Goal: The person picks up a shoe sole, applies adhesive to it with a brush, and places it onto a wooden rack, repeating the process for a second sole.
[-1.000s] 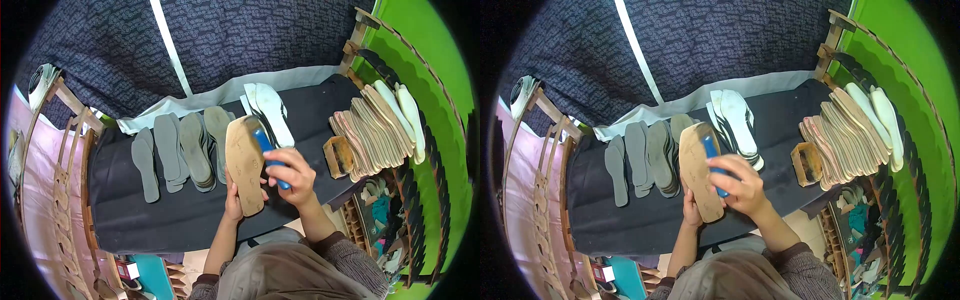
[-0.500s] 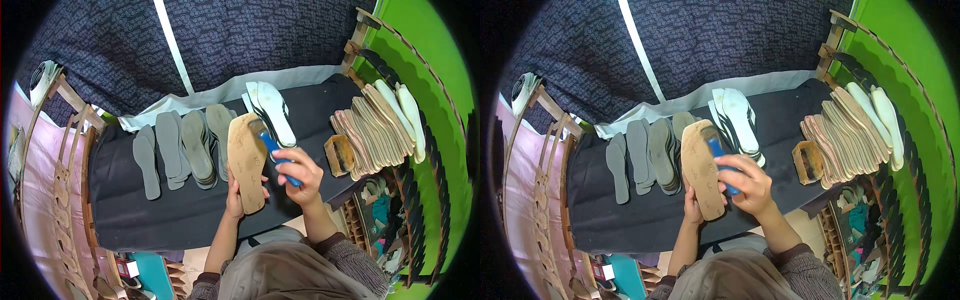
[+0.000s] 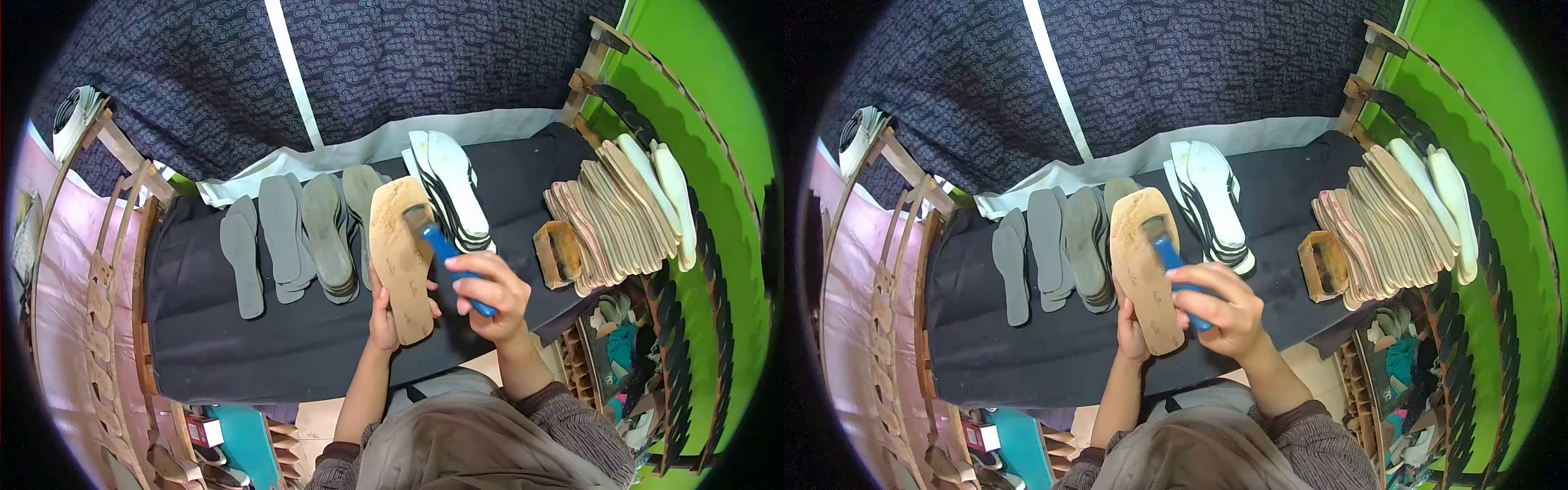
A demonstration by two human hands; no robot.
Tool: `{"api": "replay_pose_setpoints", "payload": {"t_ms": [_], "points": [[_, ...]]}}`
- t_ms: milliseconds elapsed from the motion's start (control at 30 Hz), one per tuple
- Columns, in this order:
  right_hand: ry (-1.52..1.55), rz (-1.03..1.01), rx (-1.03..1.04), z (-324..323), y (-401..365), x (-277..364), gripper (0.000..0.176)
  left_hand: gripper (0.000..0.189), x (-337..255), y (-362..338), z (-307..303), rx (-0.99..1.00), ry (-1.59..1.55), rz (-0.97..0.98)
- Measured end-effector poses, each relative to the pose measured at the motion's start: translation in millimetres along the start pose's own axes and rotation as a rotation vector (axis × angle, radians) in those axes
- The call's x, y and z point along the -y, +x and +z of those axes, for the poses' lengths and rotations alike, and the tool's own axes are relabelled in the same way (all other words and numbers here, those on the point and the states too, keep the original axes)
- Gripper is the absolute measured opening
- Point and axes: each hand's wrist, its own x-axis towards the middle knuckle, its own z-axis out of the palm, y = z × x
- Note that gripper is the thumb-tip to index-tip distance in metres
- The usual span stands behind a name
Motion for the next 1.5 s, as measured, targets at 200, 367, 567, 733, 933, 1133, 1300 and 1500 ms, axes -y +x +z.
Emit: {"api": "replay_pose_setpoints", "payload": {"t_ms": [200, 367, 567, 733, 933, 1133, 1300, 1500], "points": [[0.188, -0.056, 0.194, -2, -6, 6, 0.022, 0.061, 0, 2, 13, -0.256, 0.106, 0.073], [0.058, -0.064, 0.157, -2, -3, -1, 0.024, 0.058, 2, 6, 24, -0.183, 0.180, 0.089], [0.037, -0.073, 0.081, -1, 5, -7, 0.030, 0.055, -9, 2, 25, 0.018, 0.006, 0.037], [0.252, -0.146, 0.233, -1, 2, -6, 0.030, 0.058, -4, 5, 31, -0.334, -0.328, 0.108], [0.156, -0.139, 0.227, -3, 7, -8, 0.021, 0.055, 7, -1, -2, -0.176, -0.022, -0.009], [-0.079, -0.085, 0.071, -3, 2, -11, 0.031, 0.052, -11, 1, 23, -0.069, -0.168, 0.008], [0.258, -0.182, 0.276, -2, -2, -4, 0.020, 0.053, -4, 5, 22, -0.373, -0.178, 0.021], [0.082, -0.162, 0.196, -1, -3, -6, 0.018, 0.052, 1, 3, 12, -0.203, -0.195, 0.014]]}}
